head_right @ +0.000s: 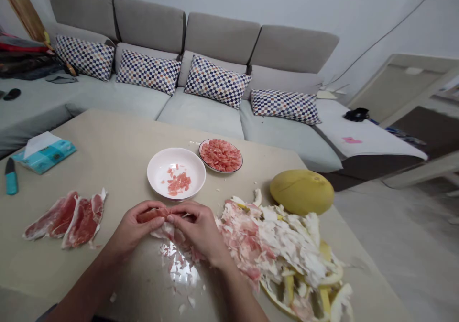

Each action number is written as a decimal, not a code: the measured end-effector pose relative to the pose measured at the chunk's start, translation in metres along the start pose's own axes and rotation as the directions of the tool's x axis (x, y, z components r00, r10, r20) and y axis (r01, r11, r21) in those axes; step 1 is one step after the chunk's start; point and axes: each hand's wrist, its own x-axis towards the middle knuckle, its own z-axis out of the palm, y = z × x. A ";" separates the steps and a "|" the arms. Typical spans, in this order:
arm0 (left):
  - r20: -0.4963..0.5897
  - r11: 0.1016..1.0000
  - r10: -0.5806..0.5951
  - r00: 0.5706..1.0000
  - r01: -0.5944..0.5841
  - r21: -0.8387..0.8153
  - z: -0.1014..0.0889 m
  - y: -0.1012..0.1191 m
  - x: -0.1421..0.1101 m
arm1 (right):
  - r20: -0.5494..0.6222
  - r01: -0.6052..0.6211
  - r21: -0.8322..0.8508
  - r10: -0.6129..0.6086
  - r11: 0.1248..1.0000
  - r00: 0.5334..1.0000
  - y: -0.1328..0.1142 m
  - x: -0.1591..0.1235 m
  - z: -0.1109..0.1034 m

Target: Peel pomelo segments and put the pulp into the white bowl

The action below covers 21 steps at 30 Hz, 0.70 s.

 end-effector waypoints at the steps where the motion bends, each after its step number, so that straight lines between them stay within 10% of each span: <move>1: -0.007 1.000 0.005 1.000 -0.005 -0.011 0.000 0.000 0.000 | -0.004 -0.005 0.011 0.005 1.000 1.000 0.000 0.000 0.000; 21: -0.262 0.964 0.158 0.952 -0.206 -0.168 0.001 0.004 0.044 | -0.076 -0.076 0.081 0.083 0.994 0.994 0.010 0.086 -0.021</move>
